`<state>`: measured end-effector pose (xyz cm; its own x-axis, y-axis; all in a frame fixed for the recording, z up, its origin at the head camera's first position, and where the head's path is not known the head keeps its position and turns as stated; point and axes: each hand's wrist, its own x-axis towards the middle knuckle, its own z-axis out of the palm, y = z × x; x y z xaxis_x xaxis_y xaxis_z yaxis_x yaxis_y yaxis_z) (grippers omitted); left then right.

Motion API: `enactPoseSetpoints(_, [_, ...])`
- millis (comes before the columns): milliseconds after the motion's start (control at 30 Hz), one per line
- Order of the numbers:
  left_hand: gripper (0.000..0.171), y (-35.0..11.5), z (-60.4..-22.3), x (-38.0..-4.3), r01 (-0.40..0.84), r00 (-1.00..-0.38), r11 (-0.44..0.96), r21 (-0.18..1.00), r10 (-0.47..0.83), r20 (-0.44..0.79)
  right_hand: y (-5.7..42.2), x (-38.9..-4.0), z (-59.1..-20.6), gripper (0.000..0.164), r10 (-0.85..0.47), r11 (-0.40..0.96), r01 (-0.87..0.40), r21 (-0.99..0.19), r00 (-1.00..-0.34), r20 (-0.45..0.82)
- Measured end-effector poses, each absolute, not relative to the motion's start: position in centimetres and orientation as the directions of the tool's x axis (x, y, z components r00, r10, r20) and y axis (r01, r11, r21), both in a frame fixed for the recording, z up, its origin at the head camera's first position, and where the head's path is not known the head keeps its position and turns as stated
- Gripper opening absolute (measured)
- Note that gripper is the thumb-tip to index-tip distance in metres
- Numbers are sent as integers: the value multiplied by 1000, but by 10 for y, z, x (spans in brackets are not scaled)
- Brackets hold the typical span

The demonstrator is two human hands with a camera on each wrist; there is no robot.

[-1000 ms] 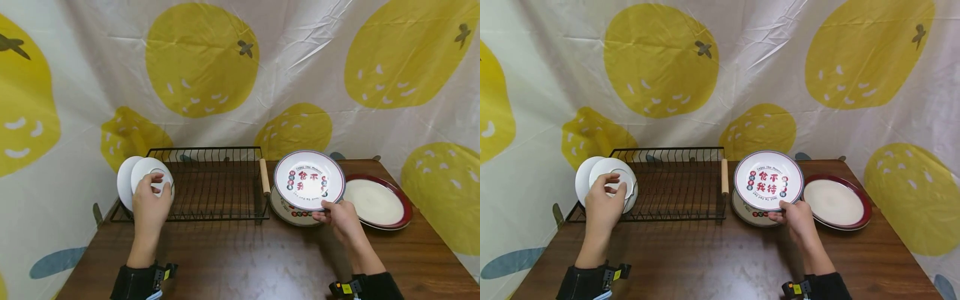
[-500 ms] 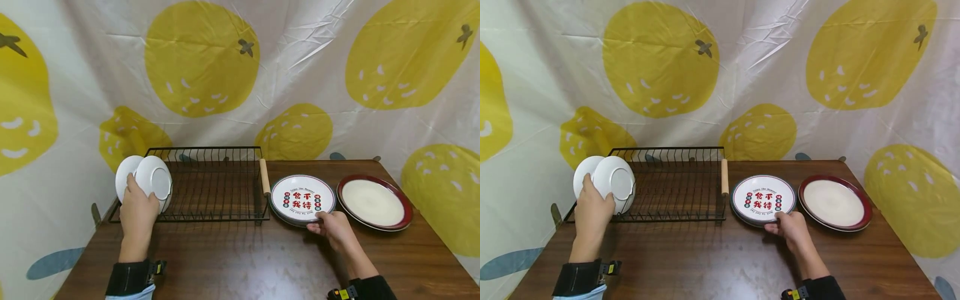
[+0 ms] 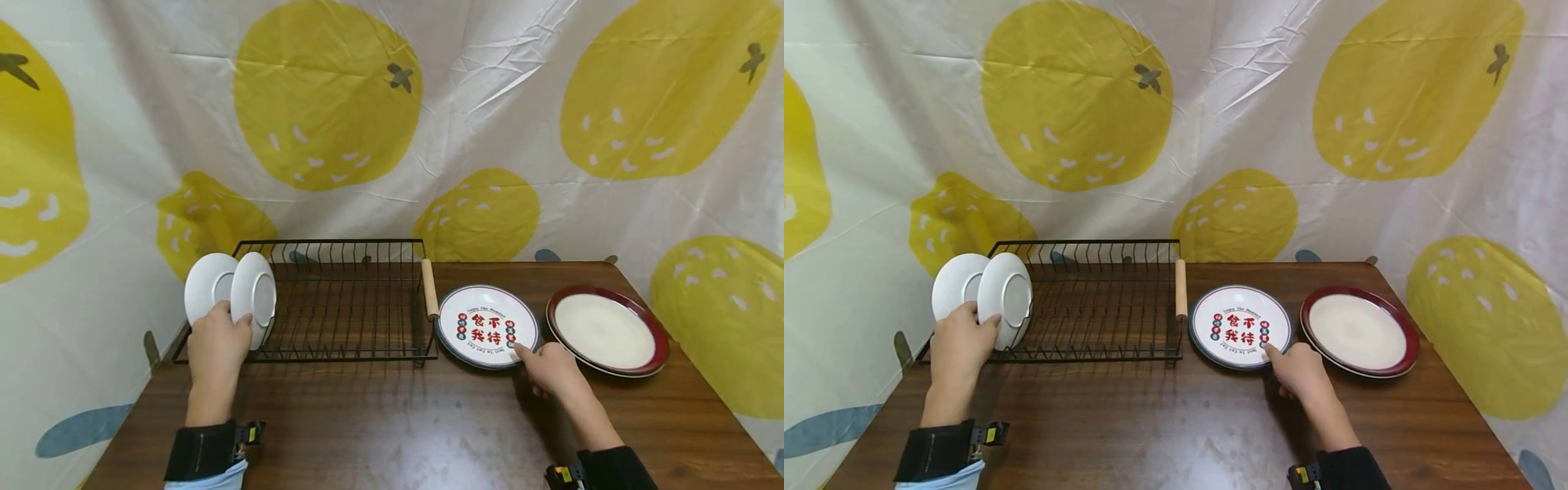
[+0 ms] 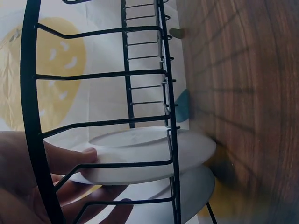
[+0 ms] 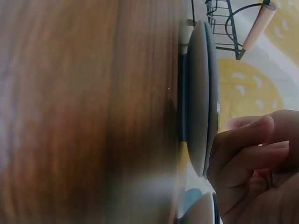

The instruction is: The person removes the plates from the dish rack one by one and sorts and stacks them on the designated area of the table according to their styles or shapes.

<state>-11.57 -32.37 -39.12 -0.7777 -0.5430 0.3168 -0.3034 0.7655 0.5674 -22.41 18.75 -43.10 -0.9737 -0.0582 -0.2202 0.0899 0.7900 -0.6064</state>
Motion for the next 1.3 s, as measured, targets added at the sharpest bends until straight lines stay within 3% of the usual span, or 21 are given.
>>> enactPoseSetpoints(633, [34, -323, -392, -117, -296, -749, 762, 576, -560, 355, 182, -219, -425, 58, -83, 774, 65, -630, -976, -203])
enactPoseSetpoints(767, [31, -319, -392, -117, -269, -672, 754, 600, -593, 444, 182, -218, -424, 59, -83, 772, 59, -632, -978, -193])
enactPoseSetpoints(1033, [25, -309, -373, -114, -68, -468, 786, 615, -569, 676, 178, -212, -414, 57, -101, 757, 42, -652, -979, -179])
enactPoseSetpoints(1300, [25, -298, -354, -105, 45, -380, 783, 620, -561, 735, 175, -208, -407, 52, -119, 742, 31, -669, -977, -177])
